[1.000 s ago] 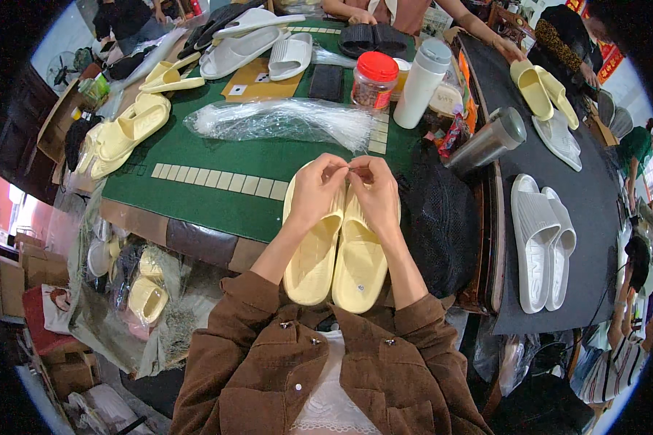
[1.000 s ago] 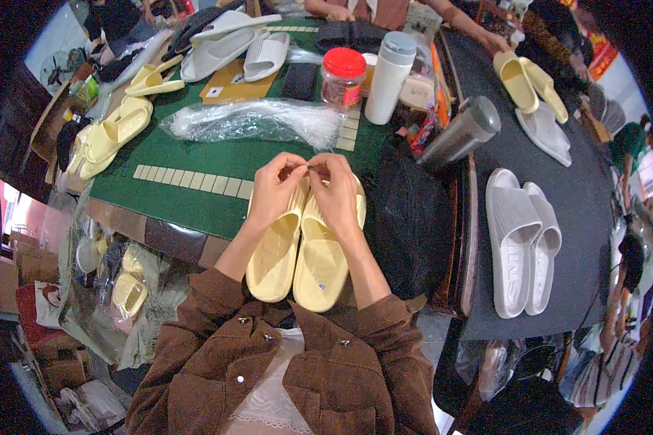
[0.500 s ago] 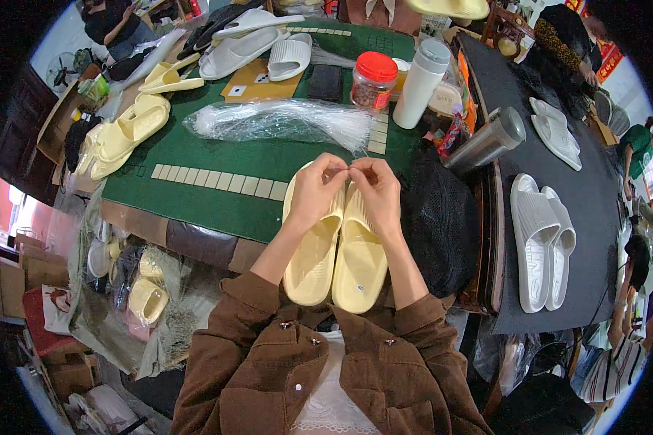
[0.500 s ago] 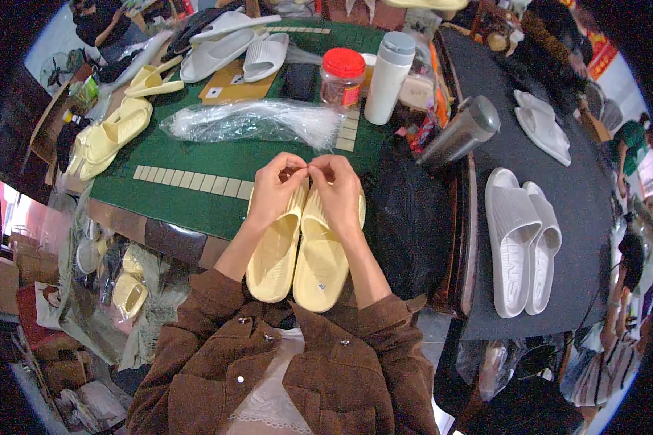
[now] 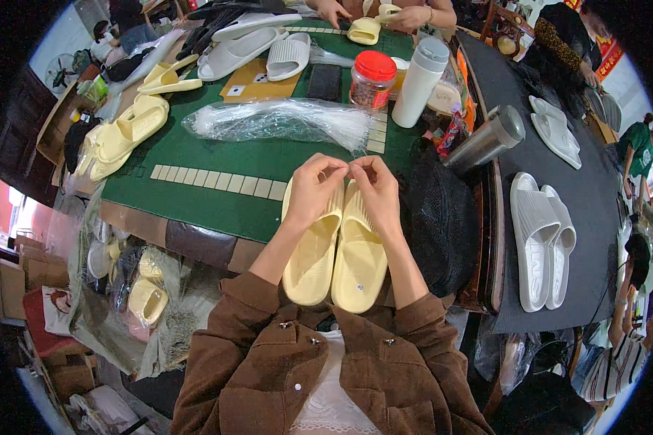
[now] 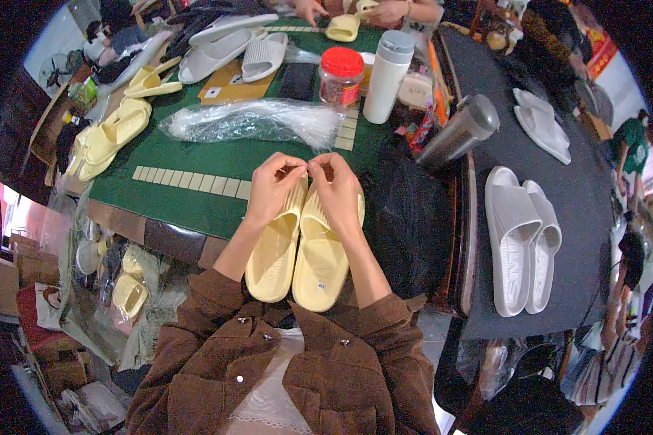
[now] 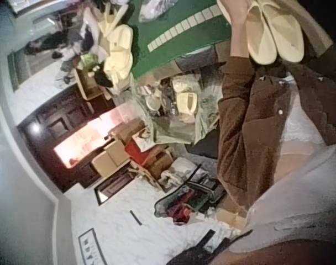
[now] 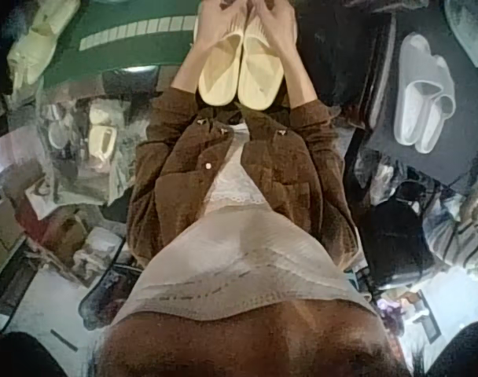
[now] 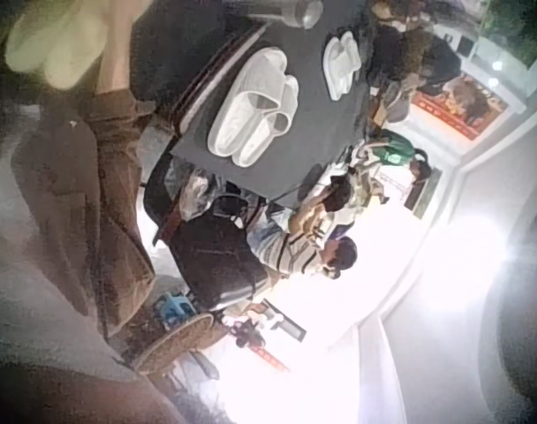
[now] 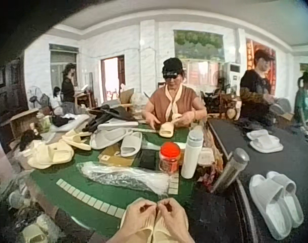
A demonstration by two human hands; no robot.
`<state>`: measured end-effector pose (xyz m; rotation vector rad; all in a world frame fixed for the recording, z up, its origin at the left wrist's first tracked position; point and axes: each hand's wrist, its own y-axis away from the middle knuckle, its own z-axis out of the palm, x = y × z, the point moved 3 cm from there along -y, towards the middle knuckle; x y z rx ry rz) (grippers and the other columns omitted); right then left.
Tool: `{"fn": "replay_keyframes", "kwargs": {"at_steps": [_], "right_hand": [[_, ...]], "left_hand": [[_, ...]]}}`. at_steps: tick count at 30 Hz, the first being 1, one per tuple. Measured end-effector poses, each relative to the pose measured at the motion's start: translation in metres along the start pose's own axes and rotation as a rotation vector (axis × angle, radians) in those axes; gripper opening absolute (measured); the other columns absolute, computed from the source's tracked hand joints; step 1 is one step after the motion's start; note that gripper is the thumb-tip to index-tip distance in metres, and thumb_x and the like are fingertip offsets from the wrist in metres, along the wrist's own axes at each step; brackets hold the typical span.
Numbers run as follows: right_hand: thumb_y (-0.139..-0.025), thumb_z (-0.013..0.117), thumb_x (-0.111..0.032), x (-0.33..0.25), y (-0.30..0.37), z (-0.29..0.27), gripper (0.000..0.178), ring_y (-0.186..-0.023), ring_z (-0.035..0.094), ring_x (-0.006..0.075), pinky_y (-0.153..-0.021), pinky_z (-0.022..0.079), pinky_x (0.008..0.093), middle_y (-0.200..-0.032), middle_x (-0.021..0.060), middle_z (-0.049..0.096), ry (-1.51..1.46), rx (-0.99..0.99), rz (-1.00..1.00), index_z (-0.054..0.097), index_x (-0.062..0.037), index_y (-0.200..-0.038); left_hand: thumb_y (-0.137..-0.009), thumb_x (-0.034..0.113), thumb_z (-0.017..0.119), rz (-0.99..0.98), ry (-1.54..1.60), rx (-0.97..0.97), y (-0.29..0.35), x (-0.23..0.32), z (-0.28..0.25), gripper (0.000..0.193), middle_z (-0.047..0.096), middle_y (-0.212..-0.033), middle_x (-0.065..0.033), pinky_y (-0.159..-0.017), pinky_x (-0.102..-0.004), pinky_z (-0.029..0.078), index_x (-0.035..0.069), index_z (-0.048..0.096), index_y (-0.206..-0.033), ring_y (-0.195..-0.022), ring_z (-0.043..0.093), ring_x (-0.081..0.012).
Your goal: The person assembles plastic slippers by hand, inserting a thin white strap into the slots of yellow and white slipper soles. They handle the slippers one at a time, aligning the strap and pressing it into place, then moving the finished pair aside.
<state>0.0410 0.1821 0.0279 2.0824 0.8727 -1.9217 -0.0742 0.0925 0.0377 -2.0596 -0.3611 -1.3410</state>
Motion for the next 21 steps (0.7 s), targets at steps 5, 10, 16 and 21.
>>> {"fn": "replay_keyframes", "kwargs": {"at_steps": [5, 10, 16, 21], "right_hand": [[-0.089, 0.066, -0.008, -0.011, 0.003, 0.002, 0.013, -0.088, 0.062, 0.0104, -0.075, 0.049, 0.026, -0.095, 0.002, 0.066, 0.029, -0.037, -0.093, 0.064, -0.002, -0.1], [-0.085, 0.069, -0.008, -0.014, 0.004, 0.003, 0.014, -0.088, 0.063, 0.011, -0.076, 0.049, 0.0263, -0.095, 0.0019, 0.066, 0.023, -0.045, -0.088, 0.065, -0.0027, -0.098], [-0.083, 0.071, -0.009, -0.016, 0.004, 0.004, 0.015, -0.085, 0.064, 0.0134, -0.072, 0.051, 0.0281, -0.095, 0.005, 0.066, 0.098, -0.03, -0.083, 0.064, -0.0004, -0.093], [-0.085, 0.069, -0.008, -0.019, 0.005, 0.006, 0.013, -0.082, 0.063, 0.0155, -0.071, 0.052, 0.0298, -0.094, 0.0077, 0.064, 0.173, -0.021, -0.138, 0.063, 0.0023, -0.09]], "left_hand": [[-0.084, 0.005, 0.068, 0.044, -0.146, -0.005, 0.002, -0.004, 0.006, 0.01, 0.06, -0.081, -0.0054, -0.061, -0.0271, 0.045, -0.001, 0.068, -0.092, -0.068, 0.056, -0.0112], [-0.08, 0.004, 0.069, 0.137, -0.227, 0.025, 0.002, -0.009, 0.009, 0.012, 0.06, -0.082, -0.0091, -0.062, -0.0314, 0.046, -0.002, 0.067, -0.09, -0.069, 0.057, -0.0197], [-0.076, 0.007, 0.071, 0.224, -0.341, -0.009, 0.002, -0.003, 0.008, 0.016, 0.06, -0.085, -0.0118, -0.071, -0.0386, 0.048, -0.001, 0.066, -0.09, -0.083, 0.057, -0.0303], [-0.077, 0.008, 0.071, 0.221, -0.368, -0.042, -0.001, -0.008, 0.007, 0.016, 0.059, -0.085, -0.0103, -0.072, -0.0373, 0.047, 0.0, 0.066, -0.089, -0.082, 0.057, -0.0287]]}}
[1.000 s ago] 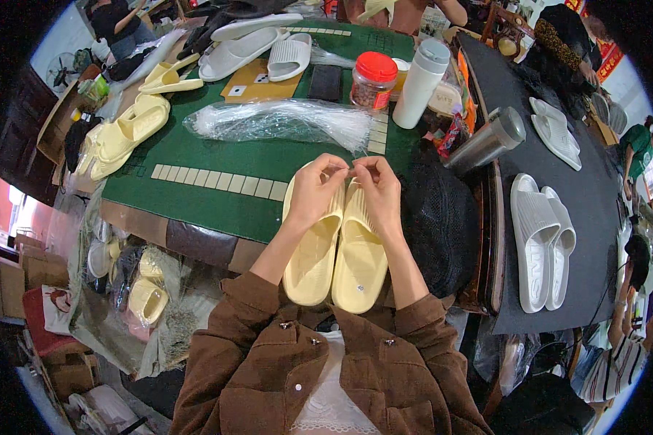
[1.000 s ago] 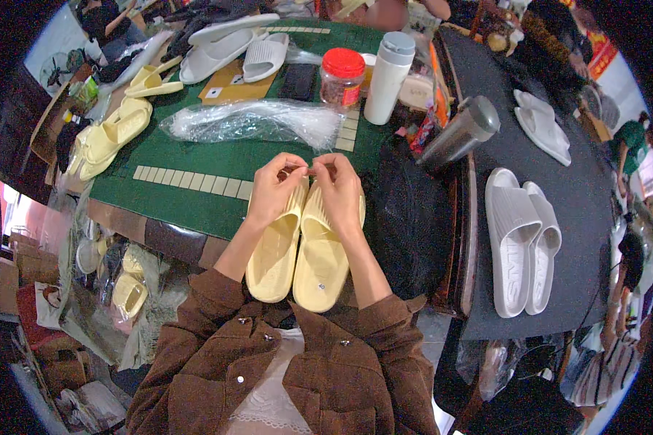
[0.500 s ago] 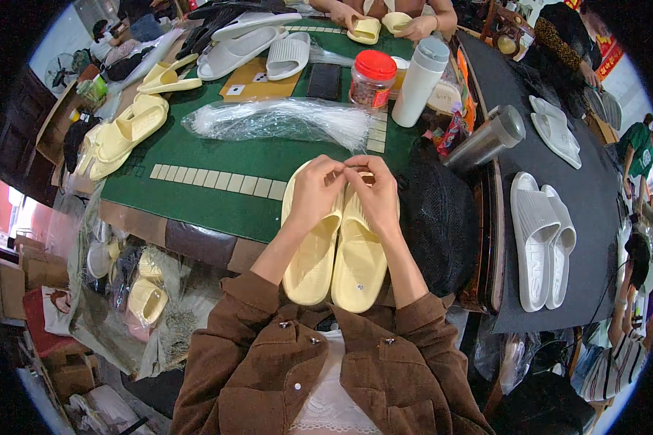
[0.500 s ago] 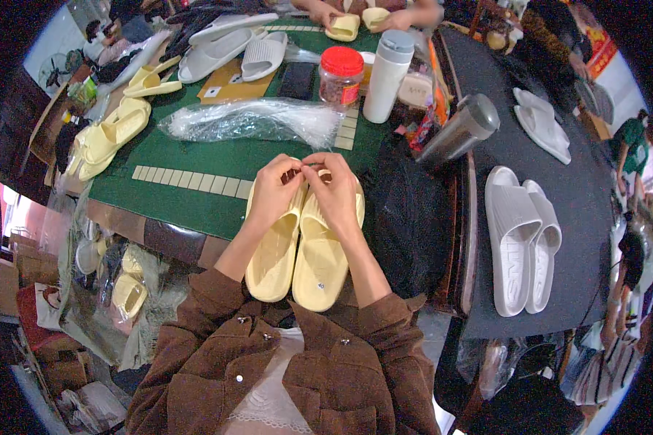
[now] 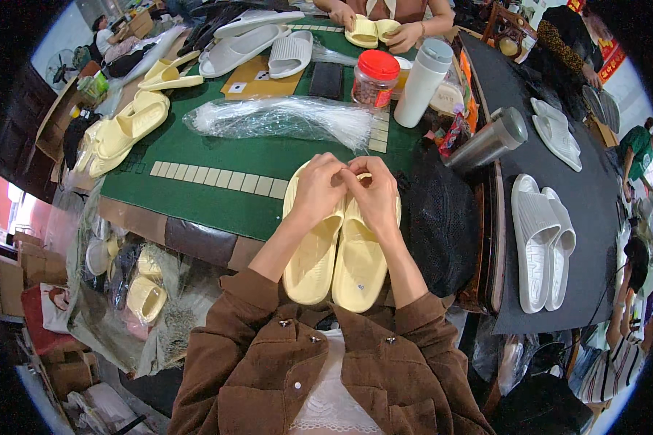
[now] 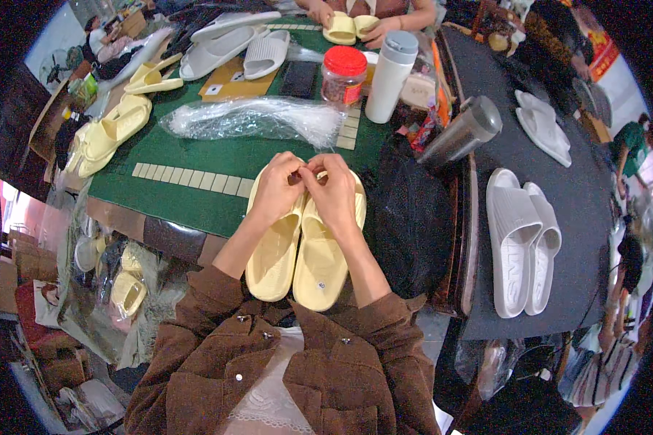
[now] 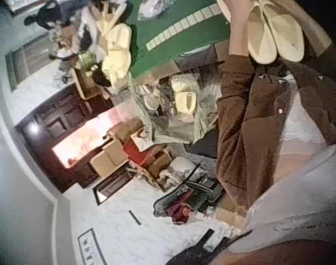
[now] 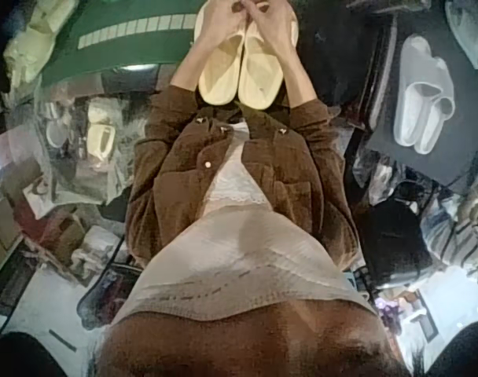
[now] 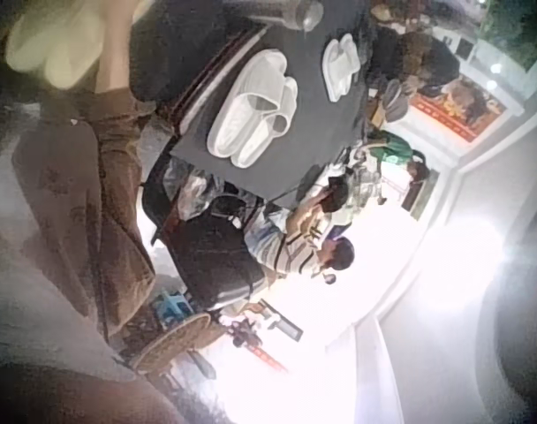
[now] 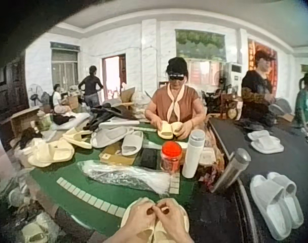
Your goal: The person assembles plastic slippers by hand, inserting a thin white strap into the slots of yellow and white slipper soles. They handle the slippers one at a time, aligning the strap and pressing it into place, then moving the finished pair aside.
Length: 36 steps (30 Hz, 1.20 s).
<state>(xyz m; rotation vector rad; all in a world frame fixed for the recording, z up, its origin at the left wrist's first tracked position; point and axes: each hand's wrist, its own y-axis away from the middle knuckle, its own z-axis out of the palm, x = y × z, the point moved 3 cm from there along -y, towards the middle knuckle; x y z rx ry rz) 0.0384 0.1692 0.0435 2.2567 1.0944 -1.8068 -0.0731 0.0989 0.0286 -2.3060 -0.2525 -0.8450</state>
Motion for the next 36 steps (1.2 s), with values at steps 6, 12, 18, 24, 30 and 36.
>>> {"fn": "replay_keyframes", "kwargs": {"at_steps": [6, 12, 18, 24, 30, 36], "right_hand": [[-0.088, 0.065, -0.007, 0.01, -0.001, -0.004, 0.011, -0.079, 0.062, 0.021, -0.07, 0.052, 0.0327, -0.09, 0.0102, 0.061, -0.018, 0.154, -0.045, 0.06, 0.0026, -0.091], [-0.095, 0.058, -0.012, 0.01, 0.001, -0.007, 0.015, -0.081, 0.062, 0.0216, -0.072, 0.05, 0.0338, -0.089, 0.0112, 0.063, -0.117, 0.16, 0.043, 0.055, 0.0021, -0.098], [-0.098, 0.054, -0.01, 0.006, 0.002, -0.009, 0.013, -0.083, 0.065, 0.0161, -0.071, 0.052, 0.0286, -0.09, 0.0112, 0.065, -0.34, 0.131, 0.188, 0.05, 0.0015, -0.102], [-0.097, 0.054, -0.005, 0.014, -0.001, -0.008, 0.012, -0.081, 0.065, 0.0144, -0.076, 0.053, 0.0273, -0.089, 0.0103, 0.066, -0.321, 0.14, 0.123, 0.054, 0.0032, -0.106], [-0.097, 0.053, 0.0, 0.001, -0.007, -0.026, 0.013, -0.089, 0.063, 0.0114, -0.08, 0.052, 0.0256, -0.097, 0.0063, 0.066, -0.434, 0.164, 0.046, 0.064, 0.0044, -0.101], [-0.097, 0.048, 0.003, -0.08, 0.003, -0.071, 0.015, -0.094, 0.064, 0.017, -0.086, 0.053, 0.032, -0.106, 0.012, 0.065, -0.409, 0.361, -0.327, 0.06, 0.0036, -0.106]], "left_hand": [[-0.079, 0.007, 0.07, -0.048, 0.082, -0.006, 0.0, 0.007, -0.002, 0.012, 0.059, -0.084, -0.0087, -0.068, -0.0344, 0.047, 0.0, 0.067, -0.089, -0.078, 0.057, -0.0238], [-0.083, 0.006, 0.067, -0.11, 0.131, 0.024, 0.0, 0.01, -0.004, 0.009, 0.06, -0.085, -0.0089, -0.065, -0.032, 0.047, 0.0, 0.066, -0.089, -0.075, 0.059, -0.021], [-0.084, 0.006, 0.066, -0.099, 0.18, 0.085, 0.002, 0.006, -0.003, 0.011, 0.061, -0.093, -0.0097, -0.067, -0.0315, 0.049, 0.0, 0.064, -0.094, -0.08, 0.062, -0.0218], [-0.084, 0.007, 0.066, -0.066, 0.133, 0.068, 0.0, 0.011, -0.005, 0.013, 0.063, -0.098, -0.0106, -0.077, -0.0345, 0.049, 0.002, 0.065, -0.095, -0.087, 0.062, -0.0264], [-0.084, 0.008, 0.066, -0.017, 0.079, 0.041, 0.001, 0.012, -0.005, 0.012, 0.065, -0.097, -0.0113, -0.08, -0.0372, 0.048, 0.003, 0.068, -0.095, -0.091, 0.061, -0.0292], [-0.087, 0.009, 0.064, -0.095, 0.135, 0.024, 0.005, 0.003, -0.001, 0.01, 0.065, -0.091, -0.0099, -0.065, -0.0311, 0.049, 0.002, 0.068, -0.093, -0.077, 0.062, -0.0203]]}}
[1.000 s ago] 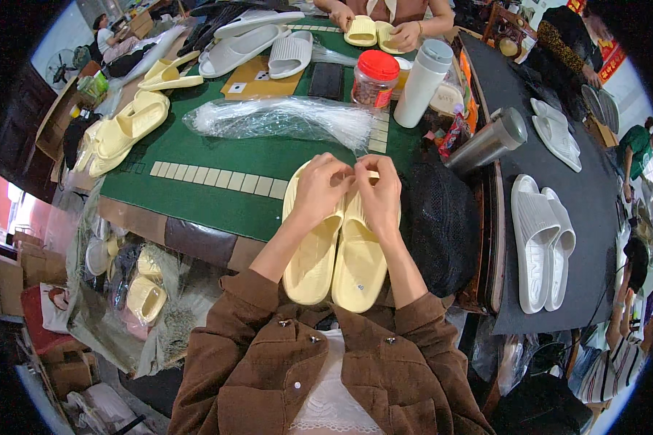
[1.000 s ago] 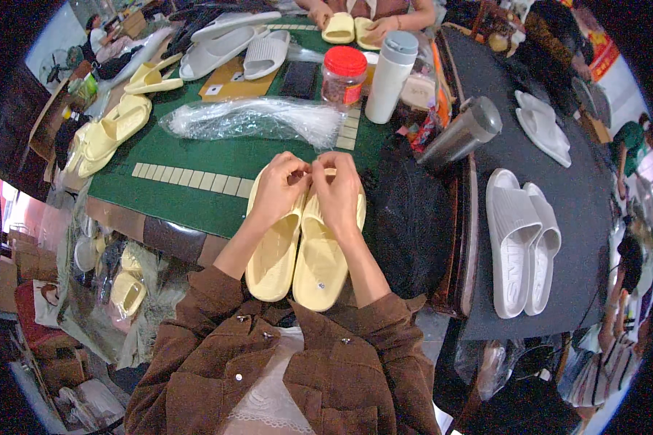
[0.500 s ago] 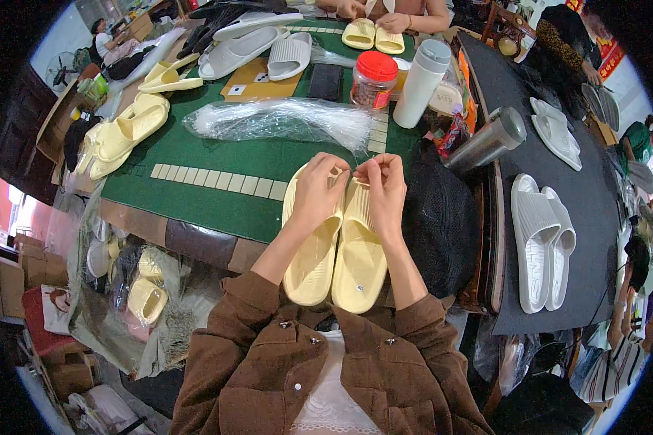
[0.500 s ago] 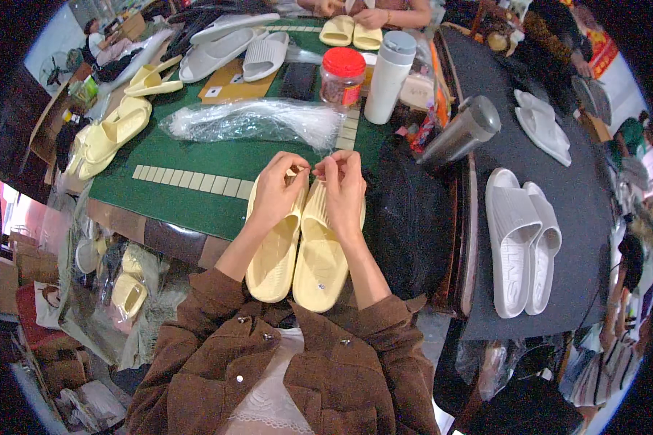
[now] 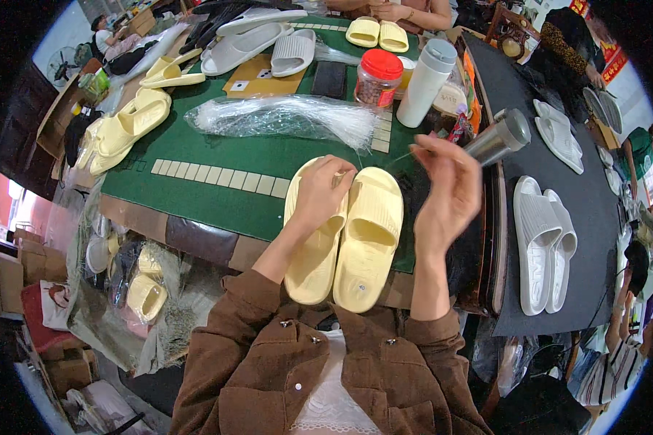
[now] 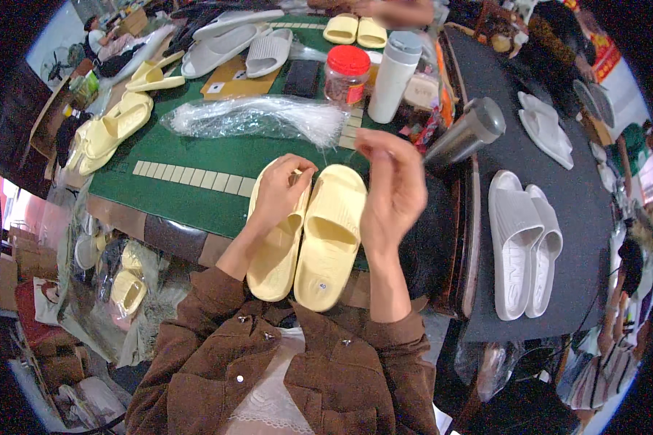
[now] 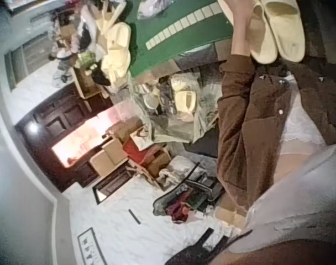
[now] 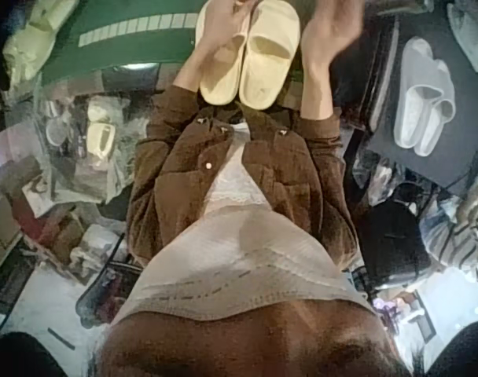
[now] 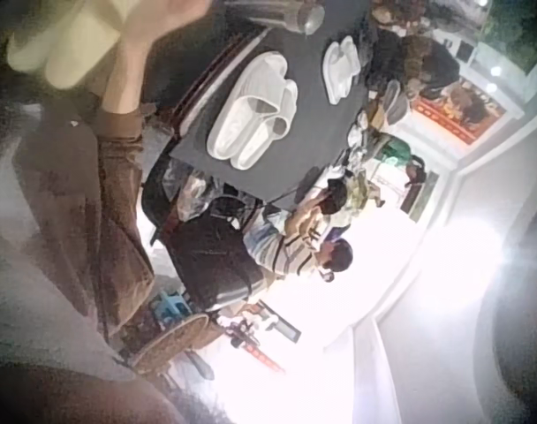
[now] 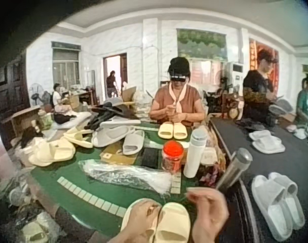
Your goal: The person assembles plastic slippers by hand, inserting a thin white strap into the slots of yellow and white slipper soles. They handle the slippers one at a time, aligning the strap and pressing it into place, then moving the finished pair aside.
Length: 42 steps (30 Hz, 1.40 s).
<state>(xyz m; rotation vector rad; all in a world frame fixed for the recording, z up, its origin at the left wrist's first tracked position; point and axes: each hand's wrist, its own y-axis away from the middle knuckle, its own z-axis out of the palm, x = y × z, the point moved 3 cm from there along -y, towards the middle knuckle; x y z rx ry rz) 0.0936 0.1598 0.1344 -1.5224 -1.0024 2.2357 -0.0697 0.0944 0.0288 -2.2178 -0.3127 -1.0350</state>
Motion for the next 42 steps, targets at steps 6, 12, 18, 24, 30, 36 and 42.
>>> {"fn": "replay_keyframes", "kwargs": {"at_steps": [6, 12, 18, 24, 30, 36, 42], "right_hand": [[-0.101, 0.043, -0.018, -0.091, -0.002, -0.037, 0.014, -0.1, 0.059, 0.0293, -0.086, 0.058, 0.0509, -0.101, 0.0135, 0.055, 0.22, 0.089, -0.769, 0.047, -0.0081, -0.109], [-0.099, 0.046, -0.019, -0.097, 0.008, -0.03, 0.012, -0.091, 0.057, 0.0248, -0.09, 0.052, 0.0498, -0.095, 0.0081, 0.054, 0.425, 0.002, -0.799, 0.05, -0.0095, -0.104], [-0.081, 0.062, 0.007, -0.039, 0.024, -0.018, 0.019, -0.074, 0.061, 0.028, -0.065, 0.049, 0.0365, -0.082, 0.0123, 0.06, 0.604, -0.308, -0.193, 0.067, -0.0032, -0.096], [-0.078, 0.075, -0.016, 0.0, 0.055, -0.029, 0.033, -0.075, 0.064, 0.0306, -0.066, 0.053, 0.0386, -0.101, 0.0105, 0.058, 0.849, -0.648, 0.005, 0.063, -0.007, -0.108], [-0.07, 0.08, -0.019, 0.02, 0.07, -0.039, 0.071, -0.076, 0.066, 0.0348, -0.068, 0.056, 0.0402, -0.135, 0.0172, 0.045, 1.075, -0.865, 0.079, 0.048, -0.0087, -0.133], [-0.076, 0.07, -0.008, 0.034, 0.079, -0.044, 0.068, -0.082, 0.068, 0.0381, -0.07, 0.058, 0.0428, -0.141, 0.0197, 0.042, 1.024, -0.819, 0.166, 0.042, -0.0099, -0.138], [-0.077, 0.065, -0.003, 0.033, 0.083, -0.042, 0.066, -0.076, 0.068, 0.0376, -0.064, 0.058, 0.0415, -0.142, 0.0218, 0.042, 1.039, -0.793, 0.156, 0.042, -0.0099, -0.139]], "left_hand": [[-0.088, 0.011, 0.063, -0.066, 0.019, -0.029, -0.001, 0.005, 0.001, 0.011, 0.065, -0.087, -0.0099, -0.065, -0.0322, 0.049, 0.001, 0.068, -0.092, -0.073, 0.062, -0.0215], [-0.088, 0.011, 0.062, -0.055, 0.028, -0.036, -0.002, 0.004, 0.002, 0.012, 0.066, -0.088, -0.0113, -0.069, -0.0352, 0.05, 0.001, 0.068, -0.091, -0.077, 0.064, -0.0252], [-0.089, 0.008, 0.062, -0.021, 0.012, -0.021, -0.001, 0.002, 0.002, 0.01, 0.065, -0.086, -0.01, -0.062, -0.029, 0.049, 0.0, 0.068, -0.092, -0.07, 0.062, -0.0183], [-0.09, 0.006, 0.061, -0.021, 0.068, -0.007, 0.0, 0.006, 0.0, 0.01, 0.065, -0.089, -0.011, -0.068, -0.03, 0.05, 0.0, 0.067, -0.094, -0.077, 0.064, -0.0204], [-0.088, 0.01, 0.063, 0.133, 0.036, -0.003, 0.002, 0.029, -0.016, 0.011, 0.064, -0.092, -0.0123, -0.08, -0.0385, 0.048, 0.001, 0.065, -0.092, -0.09, 0.062, -0.0305], [-0.08, 0.037, 0.073, 0.285, -0.348, -0.28, 0.043, 0.052, -0.021, 0.064, 0.046, -0.134, -0.0172, -0.108, -0.0529, 0.028, 0.007, 0.051, -0.132, -0.128, 0.039, -0.0382], [-0.074, 0.027, 0.075, 0.27, -0.525, -0.257, 0.066, 0.057, -0.017, 0.07, 0.046, -0.136, -0.015, -0.111, -0.0573, 0.024, 0.008, 0.048, -0.135, -0.132, 0.036, -0.0368]]}}
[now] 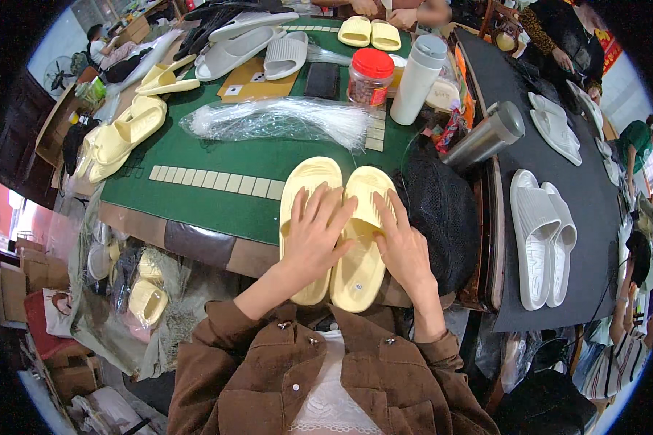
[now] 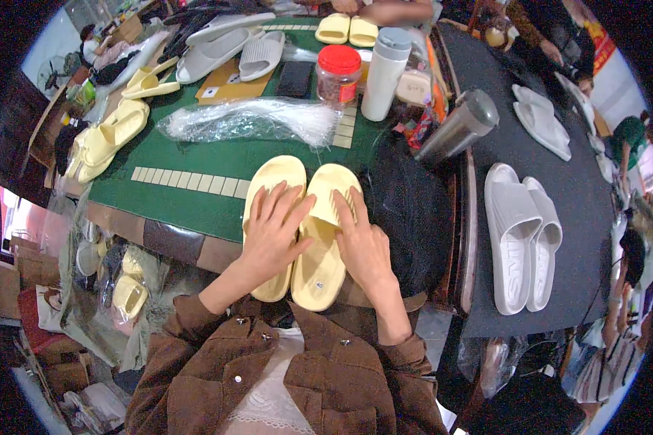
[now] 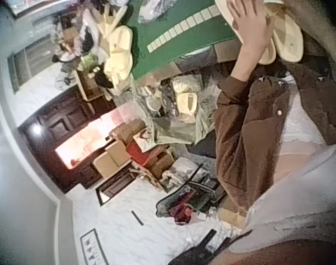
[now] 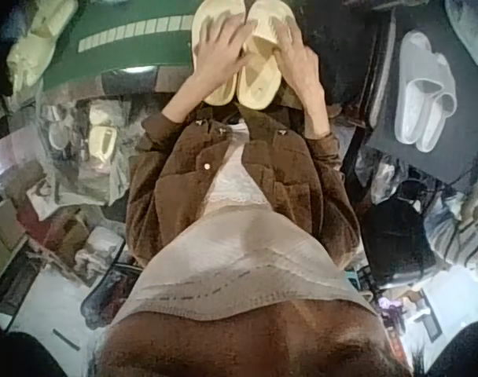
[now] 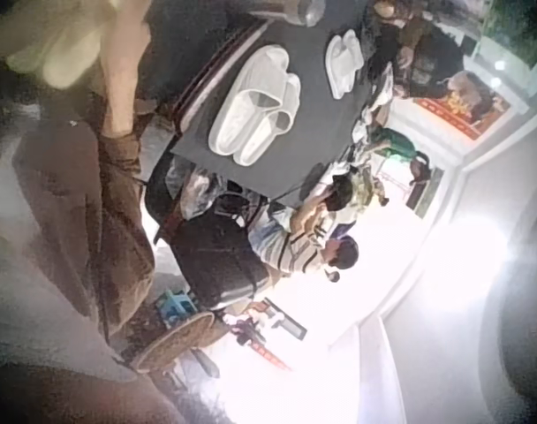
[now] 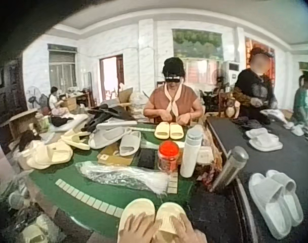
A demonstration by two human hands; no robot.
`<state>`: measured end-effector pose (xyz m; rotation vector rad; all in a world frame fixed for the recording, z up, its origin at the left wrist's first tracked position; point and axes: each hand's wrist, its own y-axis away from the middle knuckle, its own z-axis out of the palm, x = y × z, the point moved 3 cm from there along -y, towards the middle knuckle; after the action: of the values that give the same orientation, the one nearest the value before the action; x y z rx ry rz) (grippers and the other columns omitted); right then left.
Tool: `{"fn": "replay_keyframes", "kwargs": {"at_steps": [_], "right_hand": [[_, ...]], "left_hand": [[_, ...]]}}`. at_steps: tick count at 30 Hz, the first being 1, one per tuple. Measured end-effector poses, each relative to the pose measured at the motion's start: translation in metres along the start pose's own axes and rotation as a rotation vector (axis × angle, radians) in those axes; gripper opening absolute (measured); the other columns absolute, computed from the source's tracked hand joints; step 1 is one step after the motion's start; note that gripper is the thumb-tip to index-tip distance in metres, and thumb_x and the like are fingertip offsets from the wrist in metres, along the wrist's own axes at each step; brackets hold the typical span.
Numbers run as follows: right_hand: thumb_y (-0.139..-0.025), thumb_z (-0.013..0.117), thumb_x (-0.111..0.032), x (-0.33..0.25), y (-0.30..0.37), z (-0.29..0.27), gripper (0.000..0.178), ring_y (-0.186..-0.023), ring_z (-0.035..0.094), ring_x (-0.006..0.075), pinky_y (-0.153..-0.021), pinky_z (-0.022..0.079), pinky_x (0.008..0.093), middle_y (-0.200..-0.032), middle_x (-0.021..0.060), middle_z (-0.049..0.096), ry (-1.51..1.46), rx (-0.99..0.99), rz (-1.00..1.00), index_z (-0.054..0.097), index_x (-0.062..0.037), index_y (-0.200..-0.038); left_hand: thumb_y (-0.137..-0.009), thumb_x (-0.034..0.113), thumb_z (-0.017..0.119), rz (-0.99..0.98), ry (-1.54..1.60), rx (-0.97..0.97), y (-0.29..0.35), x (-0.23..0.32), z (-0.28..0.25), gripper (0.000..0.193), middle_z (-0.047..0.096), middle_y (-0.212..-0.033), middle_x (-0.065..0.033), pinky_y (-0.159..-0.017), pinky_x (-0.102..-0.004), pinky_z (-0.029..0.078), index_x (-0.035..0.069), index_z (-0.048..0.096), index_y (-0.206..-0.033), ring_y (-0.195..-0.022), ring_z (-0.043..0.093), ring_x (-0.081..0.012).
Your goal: The person assembles plastic slippers by hand, inserting a thin white strap into the slots of yellow and white slipper soles. They handle the slippers one at a time, aligning the strap and pressing it into place, then moving the finished pair aside.
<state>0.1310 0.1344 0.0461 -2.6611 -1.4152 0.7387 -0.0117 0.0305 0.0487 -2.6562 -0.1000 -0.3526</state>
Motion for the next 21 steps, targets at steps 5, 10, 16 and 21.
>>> {"fn": "replay_keyframes", "kwargs": {"at_steps": [5, 10, 16, 21], "right_hand": [[-0.078, 0.064, -0.003, 0.001, 0.003, 0.003, 0.065, -0.075, 0.068, 0.0365, -0.062, 0.058, 0.0401, -0.143, 0.0228, 0.041, -0.001, 0.02, -0.028, 0.042, -0.0082, -0.139], [-0.08, 0.064, -0.005, 0.0, 0.01, 0.006, 0.065, -0.076, 0.068, 0.0363, -0.063, 0.058, 0.0405, -0.144, 0.0227, 0.04, -0.031, 0.025, -0.041, 0.04, -0.0082, -0.14], [-0.085, 0.066, -0.013, -0.014, 0.012, -0.003, 0.061, -0.095, 0.066, 0.0397, -0.075, 0.058, 0.0429, -0.146, 0.0193, 0.04, -0.138, -0.082, 0.008, 0.041, -0.0083, -0.141], [-0.087, 0.065, -0.014, -0.015, 0.013, -0.008, 0.054, -0.091, 0.067, 0.037, -0.074, 0.058, 0.0413, -0.139, 0.0182, 0.047, -0.159, -0.019, -0.071, 0.045, -0.0068, -0.136]], "left_hand": [[-0.072, 0.012, 0.068, -0.034, -0.053, 0.111, 0.001, 0.001, 0.013, 0.06, 0.048, -0.132, -0.0143, -0.11, -0.0558, 0.025, 0.007, 0.052, -0.13, -0.13, 0.039, -0.036], [-0.069, 0.006, 0.064, -0.028, -0.034, 0.125, 0.001, 0.001, 0.006, 0.058, 0.052, -0.126, -0.0144, -0.109, -0.0552, 0.027, 0.006, 0.054, -0.126, -0.126, 0.043, -0.035], [-0.07, 0.012, 0.064, -0.002, -0.1, 0.112, 0.007, -0.007, -0.003, 0.056, 0.055, -0.123, -0.0136, -0.105, -0.0511, 0.031, 0.005, 0.055, -0.125, -0.123, 0.047, -0.0344], [-0.072, 0.012, 0.066, -0.028, -0.127, 0.123, 0.003, -0.004, -0.001, 0.052, 0.055, -0.122, -0.0119, -0.103, -0.0501, 0.033, 0.004, 0.057, -0.123, -0.121, 0.048, -0.0326]]}}
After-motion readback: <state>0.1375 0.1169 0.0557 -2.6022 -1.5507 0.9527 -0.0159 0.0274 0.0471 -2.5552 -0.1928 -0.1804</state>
